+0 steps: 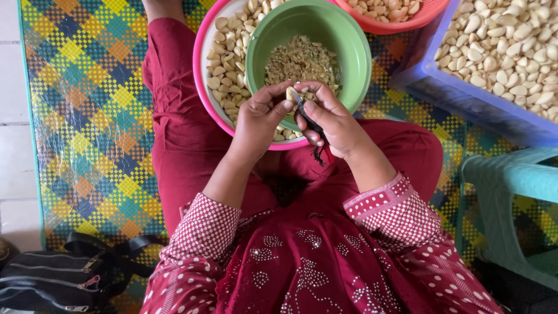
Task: A person sits on the floor peeling garlic cloves by hand and sorting them into different bowls.
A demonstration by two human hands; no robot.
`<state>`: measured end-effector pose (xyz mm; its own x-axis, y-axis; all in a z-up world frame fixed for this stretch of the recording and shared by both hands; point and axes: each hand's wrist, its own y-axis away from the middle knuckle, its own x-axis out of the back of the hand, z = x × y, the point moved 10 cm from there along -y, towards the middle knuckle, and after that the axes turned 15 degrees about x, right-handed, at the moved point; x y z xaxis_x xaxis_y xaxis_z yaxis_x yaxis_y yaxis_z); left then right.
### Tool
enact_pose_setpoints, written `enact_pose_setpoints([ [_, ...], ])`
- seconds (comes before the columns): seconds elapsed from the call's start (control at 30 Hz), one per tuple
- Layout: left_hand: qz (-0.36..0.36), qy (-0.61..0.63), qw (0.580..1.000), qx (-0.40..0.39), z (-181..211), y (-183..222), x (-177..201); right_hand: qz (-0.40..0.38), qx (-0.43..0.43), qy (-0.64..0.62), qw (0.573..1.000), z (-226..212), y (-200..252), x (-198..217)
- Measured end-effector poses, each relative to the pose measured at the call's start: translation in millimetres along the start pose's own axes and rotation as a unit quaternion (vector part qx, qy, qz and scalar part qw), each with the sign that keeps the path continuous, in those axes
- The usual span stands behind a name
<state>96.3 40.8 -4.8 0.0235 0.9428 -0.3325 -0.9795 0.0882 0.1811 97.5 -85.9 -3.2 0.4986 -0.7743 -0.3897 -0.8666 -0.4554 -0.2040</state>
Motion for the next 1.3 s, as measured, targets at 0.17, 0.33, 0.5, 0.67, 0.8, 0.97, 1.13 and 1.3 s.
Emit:
enact_pose_setpoints([
  [0.17, -0.008, -0.022, 1.0, -0.007, 5.6, 2.6, -0.6, 0.007, -0.02, -0.027, 0.999, 6.8, 0.5, 0.8],
  [0.33, -0.007, -0.032, 0.999, -0.015, -0.3, 0.5, 3.9, 0.012, -0.019, -0.013, 1.0, 9.0, 1.0, 2.3],
  [0.5, 0.02, -0.066, 0.998, -0.008, -4.8, -1.3, 11.0, -0.002, -0.003, 0.04, 0.999, 3.4, 0.9, 1.5],
  [0.67, 0.031, -0.055, 0.998, -0.009, 7.2, -0.2, 9.8, -0.022, 0.021, 0.057, 0.998, -6.3, -2.0, -4.9],
  [0.8, 0.028, -0.042, 0.999, -0.006, 5.2, -0.3, 9.3, -0.013, 0.041, 0.088, 0.995, -19.4, -5.1, 2.5],
  [0.97, 0.032, -0.057, 0.998, 0.009, 5.0, -0.7, 5.8, 0.012, 0.063, 0.443, 0.894, -71.6, -14.0, -8.4],
  [1.13, 0.046, -0.122, 0.991, -0.007, 17.9, -14.3, 1.3, -0.09, -0.012, 0.605, 0.791, -47.5, -13.2, 0.2],
  [1.3, 0.041, -0.37, 0.92, -0.122, 65.5, -74.5, -55.5, -0.091, -0.002, 0.658, 0.748, -40.7, -18.8, 20.9],
])
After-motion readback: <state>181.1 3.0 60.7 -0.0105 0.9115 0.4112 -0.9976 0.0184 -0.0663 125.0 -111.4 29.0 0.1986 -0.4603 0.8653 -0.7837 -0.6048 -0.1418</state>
